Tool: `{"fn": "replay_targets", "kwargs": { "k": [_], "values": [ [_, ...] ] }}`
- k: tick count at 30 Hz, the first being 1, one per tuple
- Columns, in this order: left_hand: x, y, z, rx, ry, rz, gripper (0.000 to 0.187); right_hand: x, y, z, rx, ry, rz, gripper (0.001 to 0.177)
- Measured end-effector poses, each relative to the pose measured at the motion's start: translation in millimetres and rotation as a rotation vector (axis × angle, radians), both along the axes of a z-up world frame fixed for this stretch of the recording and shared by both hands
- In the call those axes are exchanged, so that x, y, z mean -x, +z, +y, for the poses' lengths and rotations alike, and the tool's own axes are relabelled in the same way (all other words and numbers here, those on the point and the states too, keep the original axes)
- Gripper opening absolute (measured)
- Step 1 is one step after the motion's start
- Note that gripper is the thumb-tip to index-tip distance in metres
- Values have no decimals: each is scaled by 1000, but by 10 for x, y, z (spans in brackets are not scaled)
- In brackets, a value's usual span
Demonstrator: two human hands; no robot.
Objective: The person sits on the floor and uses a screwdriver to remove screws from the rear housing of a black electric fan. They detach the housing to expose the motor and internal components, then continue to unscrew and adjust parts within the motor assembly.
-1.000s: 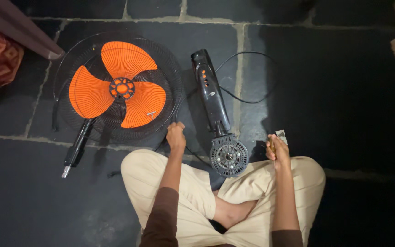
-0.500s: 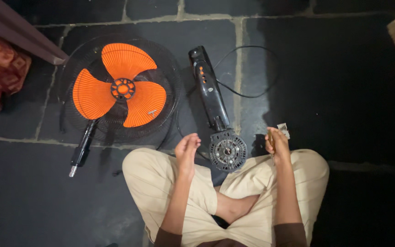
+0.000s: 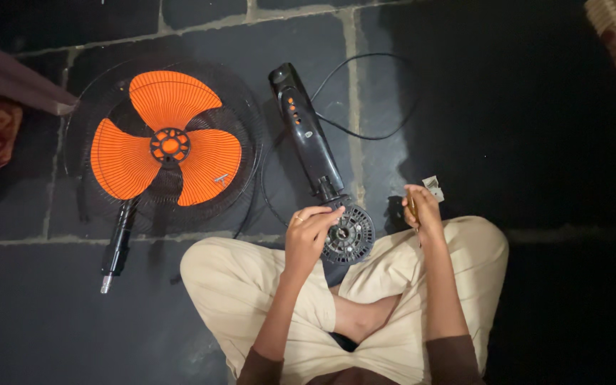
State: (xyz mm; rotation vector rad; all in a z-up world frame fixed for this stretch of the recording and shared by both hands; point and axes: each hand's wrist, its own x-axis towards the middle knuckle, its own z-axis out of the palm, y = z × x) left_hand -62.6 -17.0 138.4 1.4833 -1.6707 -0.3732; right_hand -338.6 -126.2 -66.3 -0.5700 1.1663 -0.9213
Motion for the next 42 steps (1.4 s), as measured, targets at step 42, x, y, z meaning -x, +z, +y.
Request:
{"fn": "replay_targets", "kwargs": {
  "k": [42],
  "values": [
    [-194,-358,121,158,-33,-636,35,-61,215,14,-11,-58,56,25]
  ]
}}
